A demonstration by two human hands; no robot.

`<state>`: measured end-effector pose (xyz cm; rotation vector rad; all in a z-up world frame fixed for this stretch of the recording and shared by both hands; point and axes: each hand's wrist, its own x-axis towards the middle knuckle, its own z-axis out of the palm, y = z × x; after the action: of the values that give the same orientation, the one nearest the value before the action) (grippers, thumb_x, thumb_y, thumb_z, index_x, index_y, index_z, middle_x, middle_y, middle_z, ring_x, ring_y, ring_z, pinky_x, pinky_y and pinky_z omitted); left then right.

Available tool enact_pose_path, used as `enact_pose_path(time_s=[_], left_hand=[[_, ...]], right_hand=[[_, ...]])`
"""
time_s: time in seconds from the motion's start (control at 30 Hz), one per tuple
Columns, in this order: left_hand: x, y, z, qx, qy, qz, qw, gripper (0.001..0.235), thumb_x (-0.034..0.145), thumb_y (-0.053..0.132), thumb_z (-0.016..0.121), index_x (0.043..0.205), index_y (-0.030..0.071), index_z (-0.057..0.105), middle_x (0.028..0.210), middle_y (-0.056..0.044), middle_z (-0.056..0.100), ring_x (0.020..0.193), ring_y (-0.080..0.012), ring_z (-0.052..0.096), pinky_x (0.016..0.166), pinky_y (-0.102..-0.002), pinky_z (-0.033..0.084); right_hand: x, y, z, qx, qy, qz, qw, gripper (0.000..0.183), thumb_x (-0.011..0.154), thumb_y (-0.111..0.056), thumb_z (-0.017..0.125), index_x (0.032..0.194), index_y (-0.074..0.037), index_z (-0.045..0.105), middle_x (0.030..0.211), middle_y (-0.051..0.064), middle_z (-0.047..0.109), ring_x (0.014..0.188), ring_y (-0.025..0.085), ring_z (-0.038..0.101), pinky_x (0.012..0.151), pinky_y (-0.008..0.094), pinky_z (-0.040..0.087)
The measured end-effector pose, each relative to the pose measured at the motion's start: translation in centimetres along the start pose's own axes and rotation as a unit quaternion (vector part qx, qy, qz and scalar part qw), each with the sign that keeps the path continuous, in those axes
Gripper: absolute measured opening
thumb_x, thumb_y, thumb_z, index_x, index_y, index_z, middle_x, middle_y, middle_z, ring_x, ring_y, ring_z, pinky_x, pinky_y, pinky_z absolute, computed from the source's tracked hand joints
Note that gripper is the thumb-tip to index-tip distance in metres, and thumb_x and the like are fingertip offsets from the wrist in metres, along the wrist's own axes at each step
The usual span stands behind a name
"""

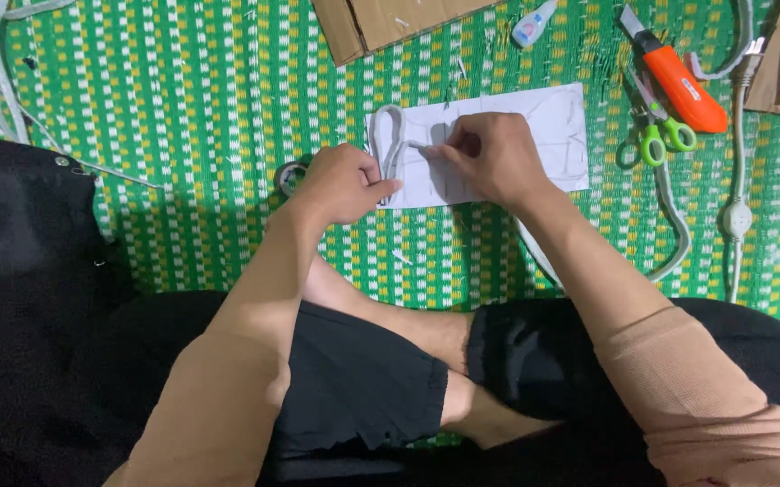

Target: Assembling a decorative light by gluing a flexible LED strip onto a paper template

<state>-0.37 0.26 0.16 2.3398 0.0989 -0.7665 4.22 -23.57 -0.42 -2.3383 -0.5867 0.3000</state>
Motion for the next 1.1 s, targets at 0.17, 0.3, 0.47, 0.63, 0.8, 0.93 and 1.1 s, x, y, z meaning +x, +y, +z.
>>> enact_pose_path(time_s=[0.17, 0.3, 0.47, 0.63, 0.8, 0.93, 1.1], left_hand=[[0.1, -0.1, 0.1, -0.001, 0.001, 0.003, 1.0, 0.026, 0.09, 0.031, 0.074, 0.076, 0.009, 0.076, 0.064, -0.006, 0.074, 0.076, -0.0286, 0.074, 0.074, -0.038, 0.057], [0.1, -0.4, 0.3, -0.015, -0.001, -0.003, 1.0, 0.027, 0.091, 0.033, 0.075, 0.078, 0.009, 0.077, 0.065, -0.005, 0.075, 0.075, -0.0257, 0.074, 0.075, -0.037, 0.056], [-0.8, 0.3, 0.0, -0.035, -0.006, -0.011, 0.999, 0.034, 0.091, 0.038, 0.074, 0.078, 0.007, 0.076, 0.066, -0.008, 0.075, 0.074, -0.0262, 0.073, 0.075, -0.037, 0.056], [-0.1, -0.2, 0.6, -0.009, 0.028, 0.0, 1.0, 0.034, 0.092, 0.035, 0.074, 0.07, 0.009, 0.075, 0.06, -0.009, 0.073, 0.075, -0.0323, 0.074, 0.073, -0.04, 0.056], [0.3, -0.1, 1.4, 0.012, 0.058, -0.014, 0.998, 0.035, 0.089, 0.036, 0.075, 0.064, 0.012, 0.072, 0.059, -0.008, 0.069, 0.072, -0.0304, 0.072, 0.066, -0.037, 0.056], [0.5, -0.4, 1.9, 0.027, 0.074, -0.025, 0.997, 0.035, 0.087, 0.037, 0.076, 0.061, 0.015, 0.07, 0.058, -0.007, 0.066, 0.072, -0.0307, 0.072, 0.064, -0.038, 0.055], [0.9, -0.8, 2.2, 0.029, 0.07, -0.026, 0.997, 0.034, 0.086, 0.038, 0.075, 0.063, 0.014, 0.072, 0.062, -0.009, 0.067, 0.078, -0.0325, 0.073, 0.067, -0.039, 0.056]], right_hand=[[-0.2, -0.1, 0.2, 0.033, -0.013, 0.017, 0.999, 0.013, 0.091, -0.011, 0.079, 0.084, 0.001, 0.076, 0.067, 0.016, 0.07, 0.062, 0.033, 0.069, 0.062, 0.04, 0.053], [-0.4, 0.3, 0.9, 0.047, -0.018, 0.01, 0.999, 0.015, 0.092, -0.011, 0.077, 0.083, 0.001, 0.074, 0.064, 0.015, 0.067, 0.06, 0.032, 0.067, 0.06, 0.04, 0.052], [-0.8, 0.2, 1.8, 0.057, -0.009, 0.004, 0.998, 0.017, 0.091, -0.011, 0.075, 0.081, 0.001, 0.07, 0.062, 0.015, 0.065, 0.058, 0.033, 0.065, 0.059, 0.041, 0.052], [-1.5, -0.5, 2.6, 0.05, 0.007, 0.004, 0.999, 0.019, 0.095, -0.012, 0.073, 0.079, -0.003, 0.068, 0.059, 0.011, 0.062, 0.056, 0.029, 0.064, 0.055, 0.036, 0.051], [-2.0, -0.5, 3.7, 0.034, 0.021, 0.016, 0.999, 0.015, 0.093, -0.011, 0.072, 0.081, -0.004, 0.067, 0.062, 0.008, 0.063, 0.057, 0.027, 0.065, 0.054, 0.033, 0.052], [-2.3, -1.1, 2.7, 0.059, -0.007, 0.027, 0.998, 0.012, 0.092, -0.011, 0.073, 0.088, 0.0, 0.07, 0.067, 0.014, 0.066, 0.062, 0.031, 0.068, 0.057, 0.038, 0.054], [-2.8, -1.7, -0.7, -0.001, -0.042, 0.031, 0.999, 0.01, 0.09, -0.007, 0.073, 0.097, 0.001, 0.072, 0.072, 0.017, 0.068, 0.066, 0.034, 0.07, 0.061, 0.041, 0.057]])
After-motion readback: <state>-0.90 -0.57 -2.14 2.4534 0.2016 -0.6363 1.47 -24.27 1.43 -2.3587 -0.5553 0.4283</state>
